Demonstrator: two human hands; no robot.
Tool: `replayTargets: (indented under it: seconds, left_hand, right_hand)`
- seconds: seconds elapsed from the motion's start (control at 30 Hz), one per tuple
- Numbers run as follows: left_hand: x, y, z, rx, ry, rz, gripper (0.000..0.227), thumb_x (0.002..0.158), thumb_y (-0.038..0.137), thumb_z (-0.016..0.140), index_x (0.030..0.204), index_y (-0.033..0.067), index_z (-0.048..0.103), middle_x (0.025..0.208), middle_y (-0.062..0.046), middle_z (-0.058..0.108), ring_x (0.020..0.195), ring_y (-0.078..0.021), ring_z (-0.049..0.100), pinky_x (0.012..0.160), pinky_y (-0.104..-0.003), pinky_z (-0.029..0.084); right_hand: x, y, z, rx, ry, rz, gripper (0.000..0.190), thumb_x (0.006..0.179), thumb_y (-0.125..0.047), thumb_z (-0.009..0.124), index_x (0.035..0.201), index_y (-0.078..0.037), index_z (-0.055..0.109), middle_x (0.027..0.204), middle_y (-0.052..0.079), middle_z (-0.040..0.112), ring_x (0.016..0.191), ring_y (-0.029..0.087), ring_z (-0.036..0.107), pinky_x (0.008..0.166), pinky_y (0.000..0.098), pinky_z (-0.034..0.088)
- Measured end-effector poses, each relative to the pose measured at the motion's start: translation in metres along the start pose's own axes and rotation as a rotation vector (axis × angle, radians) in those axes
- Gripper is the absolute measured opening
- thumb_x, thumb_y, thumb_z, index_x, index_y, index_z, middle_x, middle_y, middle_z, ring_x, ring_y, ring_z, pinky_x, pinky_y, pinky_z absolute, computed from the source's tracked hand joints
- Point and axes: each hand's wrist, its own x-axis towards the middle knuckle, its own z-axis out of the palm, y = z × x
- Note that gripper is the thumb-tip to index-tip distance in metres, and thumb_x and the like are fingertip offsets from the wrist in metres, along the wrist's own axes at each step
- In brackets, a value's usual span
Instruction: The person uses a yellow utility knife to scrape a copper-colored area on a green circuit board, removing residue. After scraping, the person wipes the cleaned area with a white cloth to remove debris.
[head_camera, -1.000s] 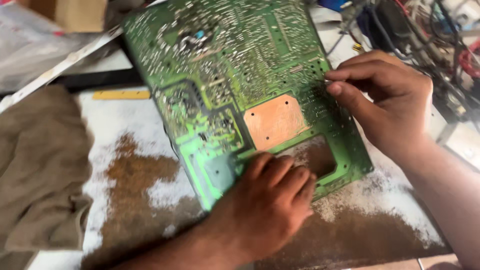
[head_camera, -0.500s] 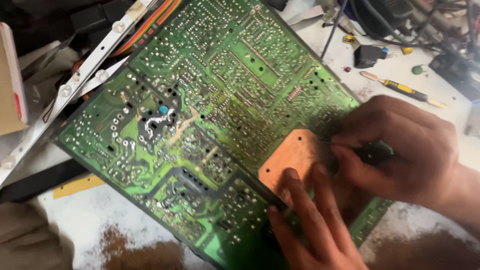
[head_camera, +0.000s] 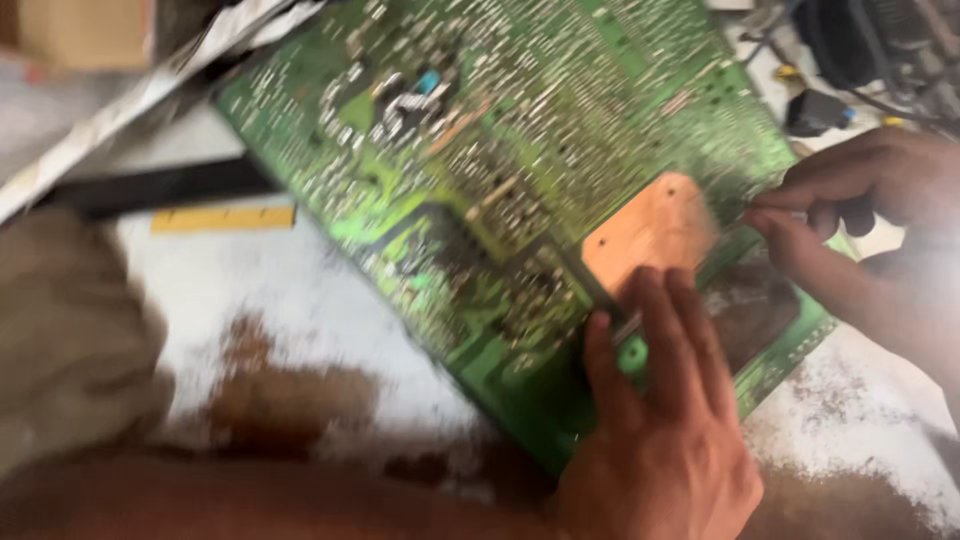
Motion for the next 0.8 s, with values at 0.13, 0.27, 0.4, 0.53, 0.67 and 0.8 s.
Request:
replayTargets:
  seconds: [0.13, 0.27, 0.4, 0.53, 0.67, 0.8]
  left_hand:
    - [-0.009, -0.004, 0.003, 0.160, 0.153, 0.016, 0.056, 0.091, 0.031, 0.056, 0.126, -0.0111, 0.068, 0.138, -0.038, 0.051, 0.130, -0.0579, 0.049, 0.095, -0.072, 0.049]
    - [-0.011, -0.004, 0.010, 0.200, 0.196, 0.032, 0.054, 0.090, 0.030, 0.055, 0.122, -0.0113, 0.068, 0.132, -0.036, 0.055, 0.128, -0.0590, 0.050, 0.093, -0.072, 0.050]
    - [-0.010, -0.003, 0.015, 0.160, 0.214, 0.019, 0.053, 0.094, 0.029, 0.053, 0.120, -0.0146, 0.067, 0.134, -0.039, 0.055, 0.130, -0.0620, 0.049, 0.097, -0.072, 0.049]
    - [-0.006, 0.000, 0.014, 0.182, 0.151, 0.016, 0.046, 0.092, 0.019, 0.052, 0.120, -0.0146, 0.066, 0.135, -0.038, 0.054, 0.132, -0.0594, 0.049, 0.098, -0.071, 0.048]
    - [-0.003, 0.000, 0.013, 0.170, 0.152, -0.007, 0.041, 0.092, 0.012, 0.051, 0.119, -0.0157, 0.066, 0.134, -0.039, 0.055, 0.132, -0.0562, 0.052, 0.097, -0.070, 0.050]
    - [-0.003, -0.005, 0.016, 0.227, 0.183, 0.041, 0.034, 0.095, 0.004, 0.055, 0.118, -0.0175, 0.066, 0.131, -0.039, 0.057, 0.130, -0.0570, 0.053, 0.097, -0.069, 0.051]
  right_hand:
    - [-0.014, -0.003, 0.007, 0.093, 0.001, -0.110, 0.015, 0.088, -0.011, 0.082, 0.097, -0.005, 0.071, 0.093, 0.007, 0.071, 0.074, 0.013, 0.067, 0.067, 0.0260, 0.053]
    - [-0.016, -0.005, 0.008, 0.128, -0.002, -0.053, 0.016, 0.090, -0.011, 0.083, 0.092, -0.005, 0.069, 0.091, 0.006, 0.071, 0.072, 0.012, 0.066, 0.064, 0.0255, 0.053]
    - [-0.011, -0.017, 0.004, 0.135, -0.006, -0.066, 0.015, 0.085, -0.010, 0.081, 0.091, -0.005, 0.069, 0.090, 0.006, 0.071, 0.072, 0.012, 0.066, 0.059, 0.0238, 0.053]
    - [-0.002, -0.018, -0.003, -0.040, -0.047, -0.027, 0.015, 0.080, -0.011, 0.084, 0.089, -0.006, 0.073, 0.081, 0.004, 0.073, 0.064, 0.014, 0.058, 0.055, 0.0279, 0.046]
    - [-0.004, -0.014, -0.006, -0.058, -0.060, -0.022, 0.017, 0.079, -0.010, 0.082, 0.092, -0.005, 0.072, 0.085, 0.003, 0.073, 0.064, 0.011, 0.062, 0.054, 0.0252, 0.049]
    - [-0.008, -0.012, 0.000, 0.037, -0.082, -0.123, 0.017, 0.077, -0.013, 0.082, 0.090, -0.008, 0.072, 0.083, 0.001, 0.072, 0.067, 0.008, 0.065, 0.056, 0.0238, 0.051]
